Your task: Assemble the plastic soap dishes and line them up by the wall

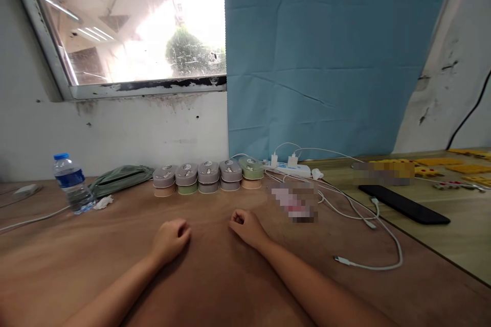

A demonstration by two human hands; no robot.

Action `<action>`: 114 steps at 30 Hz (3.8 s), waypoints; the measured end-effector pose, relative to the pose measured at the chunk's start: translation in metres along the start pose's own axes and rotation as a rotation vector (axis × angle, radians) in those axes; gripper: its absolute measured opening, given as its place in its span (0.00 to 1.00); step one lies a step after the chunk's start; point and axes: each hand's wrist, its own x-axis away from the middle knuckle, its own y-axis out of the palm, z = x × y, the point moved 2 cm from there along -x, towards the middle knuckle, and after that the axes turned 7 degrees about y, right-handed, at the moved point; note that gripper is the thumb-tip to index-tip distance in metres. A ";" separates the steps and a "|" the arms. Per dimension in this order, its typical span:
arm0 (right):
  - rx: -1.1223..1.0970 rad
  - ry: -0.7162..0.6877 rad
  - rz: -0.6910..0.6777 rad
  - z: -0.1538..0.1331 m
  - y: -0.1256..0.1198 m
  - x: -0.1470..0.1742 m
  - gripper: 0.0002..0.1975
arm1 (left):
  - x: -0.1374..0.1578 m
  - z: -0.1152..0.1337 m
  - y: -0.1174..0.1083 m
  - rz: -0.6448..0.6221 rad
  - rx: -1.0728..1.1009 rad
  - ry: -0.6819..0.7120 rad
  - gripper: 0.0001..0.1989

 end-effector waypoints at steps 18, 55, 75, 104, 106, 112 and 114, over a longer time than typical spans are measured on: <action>-0.781 0.240 0.035 0.015 -0.024 -0.017 0.15 | 0.003 0.006 -0.010 -0.217 -0.060 0.090 0.13; -0.602 0.242 -0.101 0.007 -0.015 -0.005 0.14 | 0.004 0.000 -0.020 -0.295 0.031 0.182 0.12; -0.494 0.201 -0.054 -0.001 -0.012 0.001 0.12 | -0.016 -0.041 -0.013 0.119 0.098 0.002 0.12; -0.406 0.192 -0.044 0.003 -0.007 -0.001 0.09 | -0.084 -0.159 0.000 0.617 0.337 -0.223 0.30; -0.408 0.192 -0.049 0.003 -0.008 -0.001 0.10 | -0.084 -0.160 0.000 0.635 0.328 -0.216 0.30; -0.409 0.183 -0.046 0.006 -0.009 -0.001 0.09 | -0.078 -0.157 -0.006 0.818 0.418 -0.167 0.31; -0.407 0.180 -0.044 0.008 -0.009 -0.002 0.09 | -0.072 -0.158 -0.008 0.940 0.548 -0.188 0.33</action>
